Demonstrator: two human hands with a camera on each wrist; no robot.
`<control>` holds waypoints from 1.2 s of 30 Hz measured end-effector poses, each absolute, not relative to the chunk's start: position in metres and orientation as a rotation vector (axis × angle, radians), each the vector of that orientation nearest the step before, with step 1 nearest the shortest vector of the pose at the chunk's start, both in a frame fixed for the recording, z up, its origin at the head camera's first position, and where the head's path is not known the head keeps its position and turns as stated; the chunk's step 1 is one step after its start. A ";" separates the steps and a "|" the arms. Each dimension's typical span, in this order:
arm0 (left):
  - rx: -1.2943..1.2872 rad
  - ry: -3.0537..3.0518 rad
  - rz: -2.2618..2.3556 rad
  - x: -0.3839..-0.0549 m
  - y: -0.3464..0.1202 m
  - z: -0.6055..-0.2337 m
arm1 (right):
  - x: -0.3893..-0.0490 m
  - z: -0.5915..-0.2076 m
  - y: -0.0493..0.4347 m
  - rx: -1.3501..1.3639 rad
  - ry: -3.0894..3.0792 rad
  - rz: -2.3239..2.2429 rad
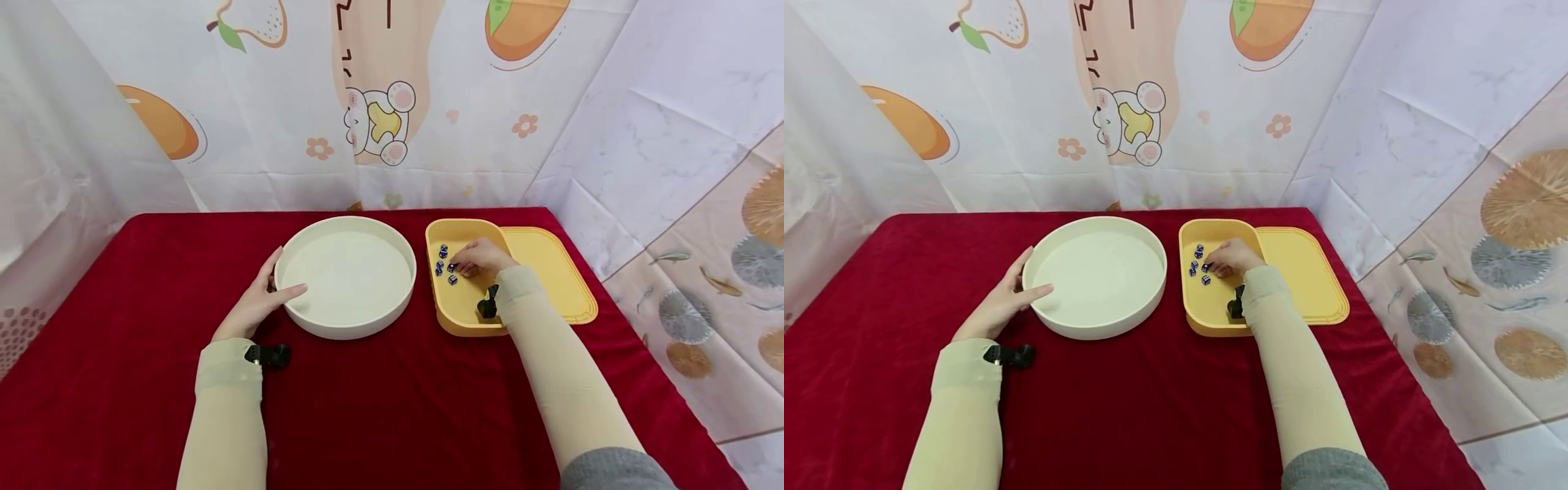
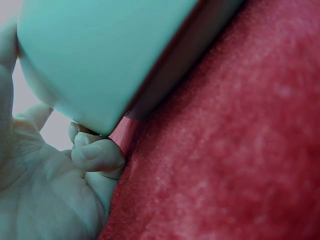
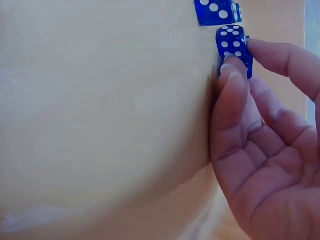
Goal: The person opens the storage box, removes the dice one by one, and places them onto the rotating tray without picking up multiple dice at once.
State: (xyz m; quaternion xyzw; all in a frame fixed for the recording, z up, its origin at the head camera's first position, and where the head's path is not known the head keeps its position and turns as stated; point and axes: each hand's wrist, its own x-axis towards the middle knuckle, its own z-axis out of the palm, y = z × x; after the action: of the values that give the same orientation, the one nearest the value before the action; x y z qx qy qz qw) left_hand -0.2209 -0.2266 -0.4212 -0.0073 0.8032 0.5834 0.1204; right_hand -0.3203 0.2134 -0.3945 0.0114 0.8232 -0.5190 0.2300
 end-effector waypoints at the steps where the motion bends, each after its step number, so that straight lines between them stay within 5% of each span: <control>1: -0.022 2.342 1.704 -0.220 -0.226 -0.420 | -0.320 -0.394 0.214 0.036 2.265 -1.429; 36: -0.047 2.309 1.733 -0.220 -0.225 -0.420 | -0.316 -0.338 0.185 -0.092 2.407 -1.676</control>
State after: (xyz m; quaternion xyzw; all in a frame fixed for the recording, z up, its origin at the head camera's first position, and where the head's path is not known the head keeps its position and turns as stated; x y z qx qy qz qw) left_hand -0.2204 -0.2253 -0.4195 -0.0161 0.7933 0.5953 0.1270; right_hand -0.3155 0.1850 -0.3378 -0.0311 0.8159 -0.5680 0.1033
